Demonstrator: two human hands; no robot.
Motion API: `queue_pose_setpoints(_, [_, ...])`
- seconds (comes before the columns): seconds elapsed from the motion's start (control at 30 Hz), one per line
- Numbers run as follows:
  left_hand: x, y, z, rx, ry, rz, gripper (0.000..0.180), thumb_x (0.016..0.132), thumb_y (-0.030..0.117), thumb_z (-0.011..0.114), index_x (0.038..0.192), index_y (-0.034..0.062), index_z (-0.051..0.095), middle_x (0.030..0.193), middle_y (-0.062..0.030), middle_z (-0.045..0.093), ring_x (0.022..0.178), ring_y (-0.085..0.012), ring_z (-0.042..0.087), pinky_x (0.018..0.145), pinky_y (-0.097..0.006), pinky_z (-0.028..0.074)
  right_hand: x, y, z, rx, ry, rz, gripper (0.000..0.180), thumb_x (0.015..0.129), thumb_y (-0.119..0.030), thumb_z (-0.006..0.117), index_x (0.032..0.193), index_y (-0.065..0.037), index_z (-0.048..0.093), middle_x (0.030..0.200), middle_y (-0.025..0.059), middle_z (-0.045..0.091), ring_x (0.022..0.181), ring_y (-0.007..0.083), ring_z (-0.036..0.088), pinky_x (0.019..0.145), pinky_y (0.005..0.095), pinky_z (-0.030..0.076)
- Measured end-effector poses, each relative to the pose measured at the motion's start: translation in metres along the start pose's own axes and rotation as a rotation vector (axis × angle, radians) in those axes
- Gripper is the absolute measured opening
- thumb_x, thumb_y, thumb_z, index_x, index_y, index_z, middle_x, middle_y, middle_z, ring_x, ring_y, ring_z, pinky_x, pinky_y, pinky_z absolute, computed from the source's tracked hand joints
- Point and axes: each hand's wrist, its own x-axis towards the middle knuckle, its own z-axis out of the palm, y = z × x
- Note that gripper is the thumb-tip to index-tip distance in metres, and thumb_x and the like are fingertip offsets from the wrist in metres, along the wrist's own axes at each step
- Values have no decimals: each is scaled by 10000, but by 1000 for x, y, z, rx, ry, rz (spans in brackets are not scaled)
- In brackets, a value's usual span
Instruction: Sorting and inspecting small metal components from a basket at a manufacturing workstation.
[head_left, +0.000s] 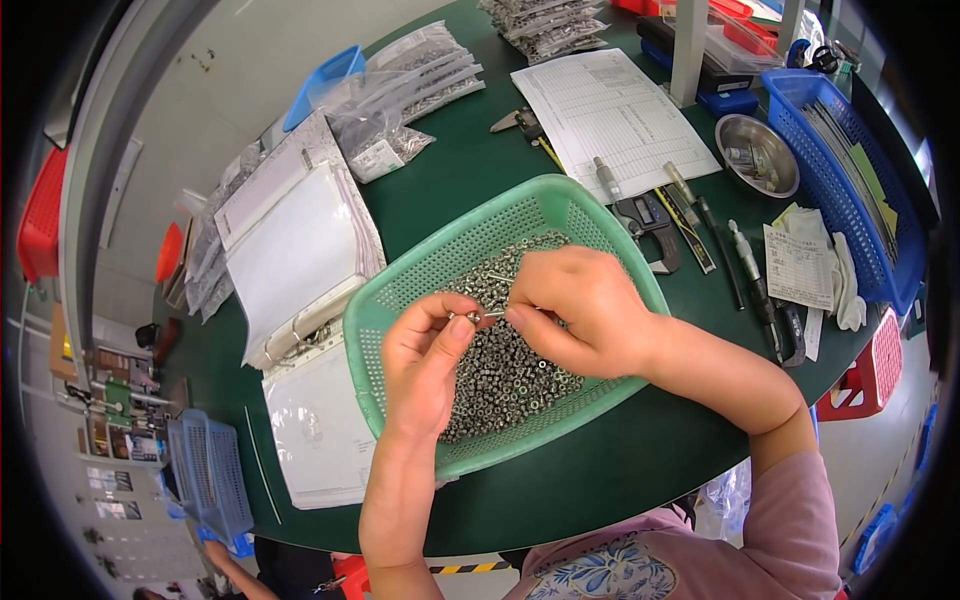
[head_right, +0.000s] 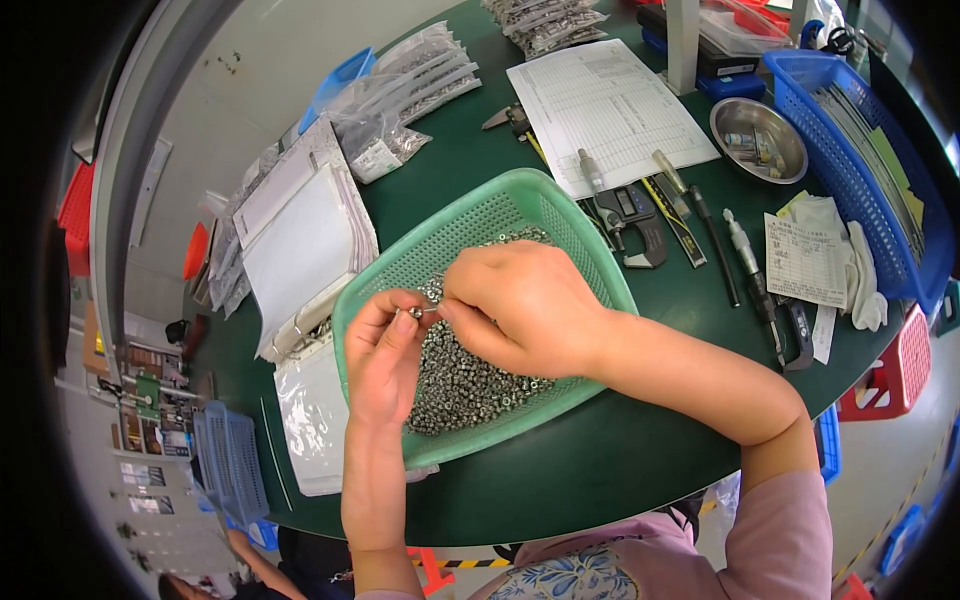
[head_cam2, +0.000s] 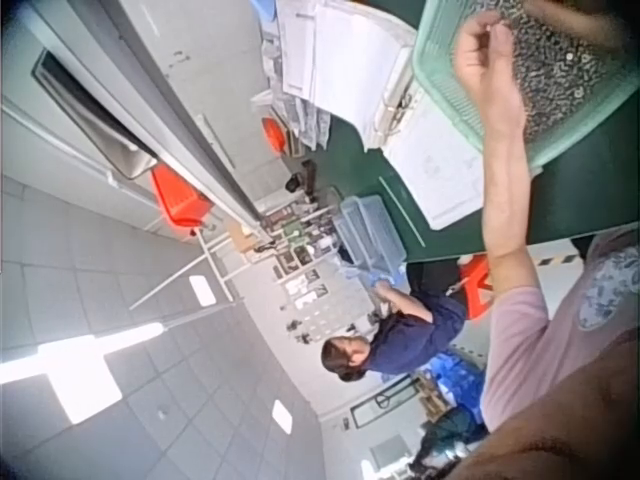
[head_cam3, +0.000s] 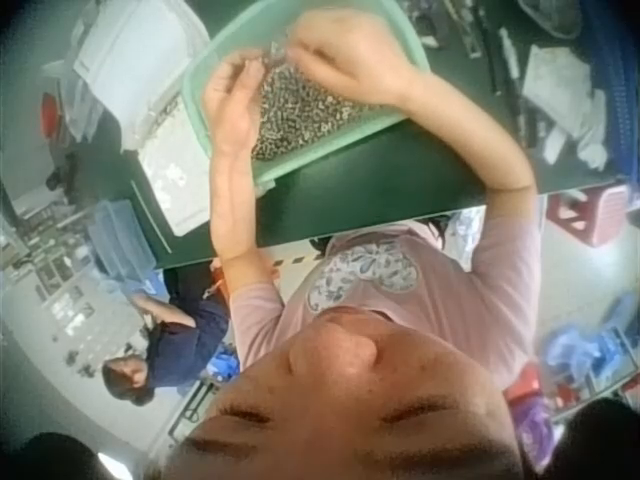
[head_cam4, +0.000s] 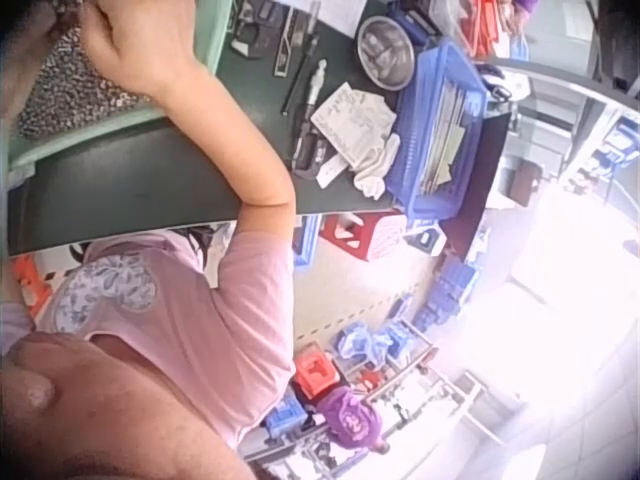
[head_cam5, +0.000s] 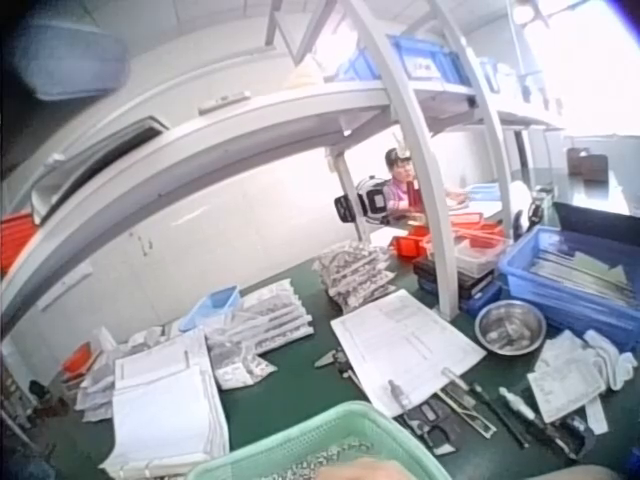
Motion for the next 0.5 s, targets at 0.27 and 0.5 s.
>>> queue_pose_setpoints(0.27, [-2,-1,-1,-36,-34,-24,147,807,18,560,948,-22,544,888,-64,566,810,-115,529,773,-254,439,-1,-2,4,-20,-36,-5,67,684,-48,568,668,-42,503,591,68,470,500,266,459,456,356,355])
queue_pose_setpoints(0.5, [-2,-4,2,215,11,91,125,798,31,587,909,-16,554,866,-58,574,763,-87,520,687,-203,425,-2,-6,2,-218,-38,-88,109,661,-60,593,684,-53,487,602,65,458,502,273,460,462,363,362])
